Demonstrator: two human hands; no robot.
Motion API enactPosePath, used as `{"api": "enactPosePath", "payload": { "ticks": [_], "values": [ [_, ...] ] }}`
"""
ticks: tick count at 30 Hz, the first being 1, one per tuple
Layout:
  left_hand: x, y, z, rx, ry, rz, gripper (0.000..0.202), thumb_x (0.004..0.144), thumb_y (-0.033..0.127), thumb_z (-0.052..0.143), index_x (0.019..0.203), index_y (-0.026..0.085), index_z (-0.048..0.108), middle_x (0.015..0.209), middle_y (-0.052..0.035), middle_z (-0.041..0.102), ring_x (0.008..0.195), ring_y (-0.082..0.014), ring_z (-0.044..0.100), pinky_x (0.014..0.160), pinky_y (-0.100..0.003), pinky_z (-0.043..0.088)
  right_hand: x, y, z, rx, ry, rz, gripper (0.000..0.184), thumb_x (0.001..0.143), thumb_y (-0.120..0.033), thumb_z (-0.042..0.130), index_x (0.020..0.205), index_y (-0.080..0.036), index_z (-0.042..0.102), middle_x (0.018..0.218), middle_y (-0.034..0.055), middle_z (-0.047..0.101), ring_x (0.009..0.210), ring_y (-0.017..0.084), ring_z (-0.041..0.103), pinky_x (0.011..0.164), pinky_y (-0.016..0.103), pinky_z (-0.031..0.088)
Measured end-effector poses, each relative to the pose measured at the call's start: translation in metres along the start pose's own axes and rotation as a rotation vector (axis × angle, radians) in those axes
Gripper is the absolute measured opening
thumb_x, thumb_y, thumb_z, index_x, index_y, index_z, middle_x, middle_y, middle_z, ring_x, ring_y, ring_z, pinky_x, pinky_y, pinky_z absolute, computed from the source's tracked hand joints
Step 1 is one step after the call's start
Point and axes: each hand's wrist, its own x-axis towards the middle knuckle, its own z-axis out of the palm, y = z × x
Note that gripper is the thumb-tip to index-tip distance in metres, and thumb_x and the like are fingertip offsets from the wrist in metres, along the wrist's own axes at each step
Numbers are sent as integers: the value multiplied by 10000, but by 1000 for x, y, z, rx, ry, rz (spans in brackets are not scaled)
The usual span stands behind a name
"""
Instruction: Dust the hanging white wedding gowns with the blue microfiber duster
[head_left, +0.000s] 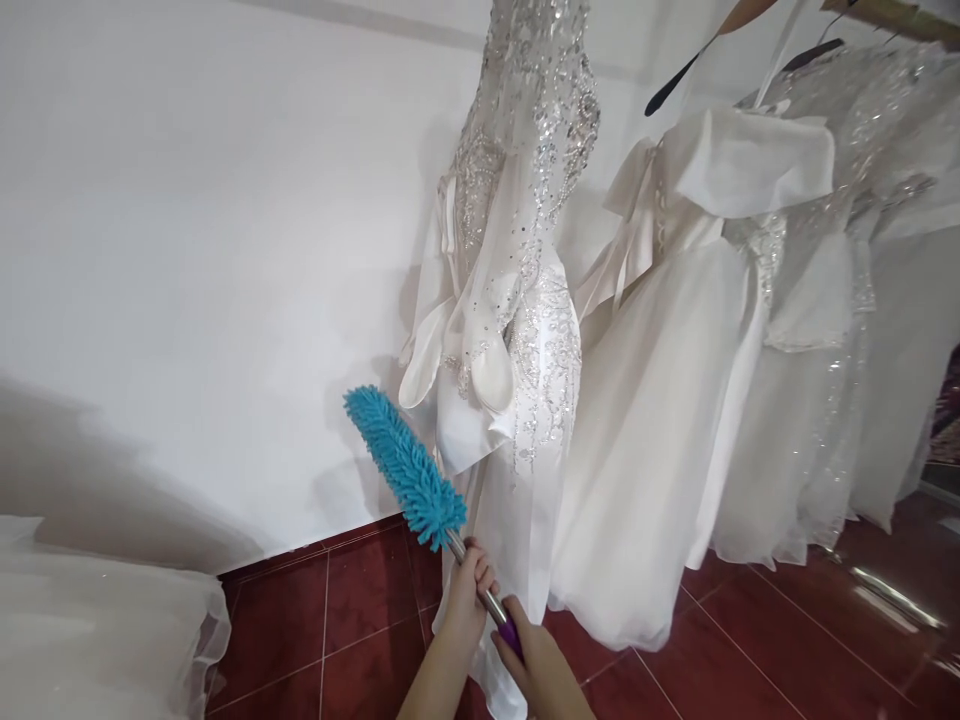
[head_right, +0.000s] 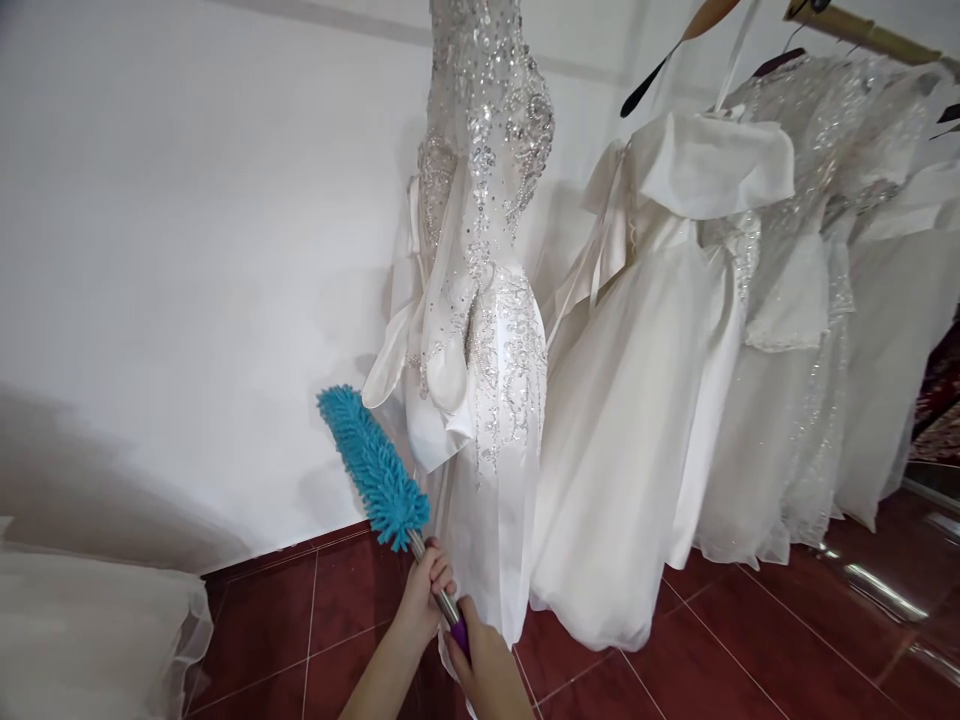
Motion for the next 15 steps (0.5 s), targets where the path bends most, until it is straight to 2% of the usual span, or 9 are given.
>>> {"api": "enactPosePath", "payload": {
  "ticks": [4,7,10,15],
  "values": [
    [-21,56,44,1,-138,99,371,625,297,773,819,242,462,482,162,207,362,-12,189,422,-192,178,8,-55,-41,47,47,-116,243,911,-364,346,1071,-227,466,772,77,689,716,280,661,598,302,357],
    [-26,78,64,-4,-221,129,357,635,275,762,814,237,455,487,160,210,369,-8,184,424,-187,164,16,-71,-55,42,93,-140,198,906,-376,353,1030,-243,430,727,40,642,677,268,638,583,292,324],
    [-16,81,69,-14,-250,95,313,654,235,734,807,232,461,492,157,207,373,-10,198,433,-180,186,27,-66,-54,40,143,-154,162,904,-365,359,1010,-252,403,702,15,618,653,255,631,577,285,319],
    [21,56,56,-4,-210,-71,289,661,183,719,761,223,451,480,157,221,377,-14,233,454,-180,239,45,-35,-36,-41,176,-62,145,919,-335,355,1022,-249,410,728,32,667,717,265,681,587,282,342]
  ]
}}
